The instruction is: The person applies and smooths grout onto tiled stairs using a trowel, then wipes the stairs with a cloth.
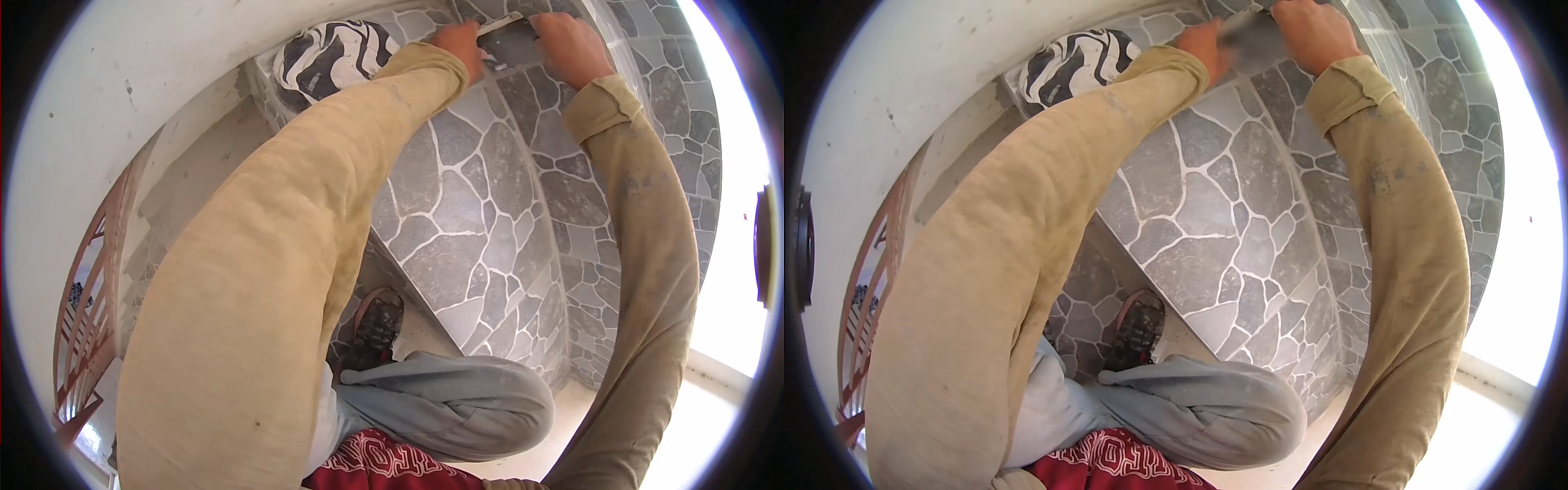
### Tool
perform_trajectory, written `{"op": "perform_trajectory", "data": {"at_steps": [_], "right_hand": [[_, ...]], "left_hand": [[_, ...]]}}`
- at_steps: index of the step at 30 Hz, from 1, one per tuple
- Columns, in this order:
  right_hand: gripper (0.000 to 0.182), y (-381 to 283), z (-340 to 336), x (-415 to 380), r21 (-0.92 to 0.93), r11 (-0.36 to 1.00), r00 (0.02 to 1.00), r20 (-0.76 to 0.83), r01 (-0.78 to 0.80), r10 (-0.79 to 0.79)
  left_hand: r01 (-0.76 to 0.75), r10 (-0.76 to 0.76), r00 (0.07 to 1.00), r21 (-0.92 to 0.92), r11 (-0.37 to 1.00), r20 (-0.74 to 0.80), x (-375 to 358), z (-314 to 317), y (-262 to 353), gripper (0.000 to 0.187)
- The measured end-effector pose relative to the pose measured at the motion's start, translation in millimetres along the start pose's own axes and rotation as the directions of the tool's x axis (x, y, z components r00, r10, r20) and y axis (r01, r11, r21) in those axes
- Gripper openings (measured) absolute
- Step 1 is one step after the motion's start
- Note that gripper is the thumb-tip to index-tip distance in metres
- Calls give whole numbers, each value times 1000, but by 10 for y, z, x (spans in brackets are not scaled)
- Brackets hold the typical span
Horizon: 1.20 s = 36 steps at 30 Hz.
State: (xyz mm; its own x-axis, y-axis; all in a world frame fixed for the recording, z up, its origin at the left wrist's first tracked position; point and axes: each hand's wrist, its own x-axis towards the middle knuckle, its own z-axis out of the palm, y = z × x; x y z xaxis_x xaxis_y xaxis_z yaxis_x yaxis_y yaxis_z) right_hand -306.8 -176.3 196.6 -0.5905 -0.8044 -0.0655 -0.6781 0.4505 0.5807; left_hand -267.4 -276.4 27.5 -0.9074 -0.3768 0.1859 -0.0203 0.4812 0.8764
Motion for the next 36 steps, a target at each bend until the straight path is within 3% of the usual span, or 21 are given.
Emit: {"op": "perform_trajectory", "data": {"at_steps": [2,3,5,6,8,11,14,16,20,22,25,27,29,31,34,36], "right_hand": [[21,25,-3,-35,23,1000,998,-55,17,-15],[22,35,-10,-35,-40,998,999,8,50,-50],[22,65,24,-24,-101,991,994,70,90,-84],[23,107,79,-27,-42,992,993,-9,120,-121],[23,66,59,-26,16,987,983,-88,162,-160],[22,47,41,-45,-37,997,997,48,65,-64],[11,44,61,-28,-91,986,988,-43,142,-146],[6,32,110,-68,-7,997,994,-87,73,-73],[7,92,159,-25,-40,988,982,-110,149,-153],[7,67,185,-42,75,990,976,-190,121,-104],[7,116,166,-61,-27,987,982,-96,160,-162],[7,119,171,-42,-12,989,981,-127,149,-150],[7,70,191,-55,7,989,977,-153,151,-148],[5,31,188,-103,38,997,991,-120,61,-56],[10,67,99,-42,-18,992,991,-43,124,-125],[14,36,105,-59,19,997,996,-46,77,-76]], "left_hand": [[-22,22,999,-4,1000,-43,26,34,-17,33],[-23,23,999,-6,1000,-42,32,52,-27,33],[-91,84,989,58,994,120,33,17,-46,41],[-89,81,990,59,994,116,32,4,-47,41],[-77,81,994,67,995,-71,18,46,-53,41],[-94,92,995,99,991,25,31,26,-42,40],[-47,48,999,64,997,-9,13,26,-16,38],[-62,62,998,69,996,0,-1,2,-34,37],[-72,70,996,29,997,49,-21,-49,-3,36],[-86,86,996,43,995,1,-20,-37,-31,35],[-113,113,994,44,993,-1,-3,13,-44,35],[-113,112,993,36,993,34,27,0,-43,34],[-85,85,996,23,996,-25,14,32,-40,33],[-88,89,996,15,996,-24,13,21,-63,34],[-95,95,995,33,995,10,21,6,-25,35],[-78,76,997,57,995,31,29,-4,-41,35]]}}
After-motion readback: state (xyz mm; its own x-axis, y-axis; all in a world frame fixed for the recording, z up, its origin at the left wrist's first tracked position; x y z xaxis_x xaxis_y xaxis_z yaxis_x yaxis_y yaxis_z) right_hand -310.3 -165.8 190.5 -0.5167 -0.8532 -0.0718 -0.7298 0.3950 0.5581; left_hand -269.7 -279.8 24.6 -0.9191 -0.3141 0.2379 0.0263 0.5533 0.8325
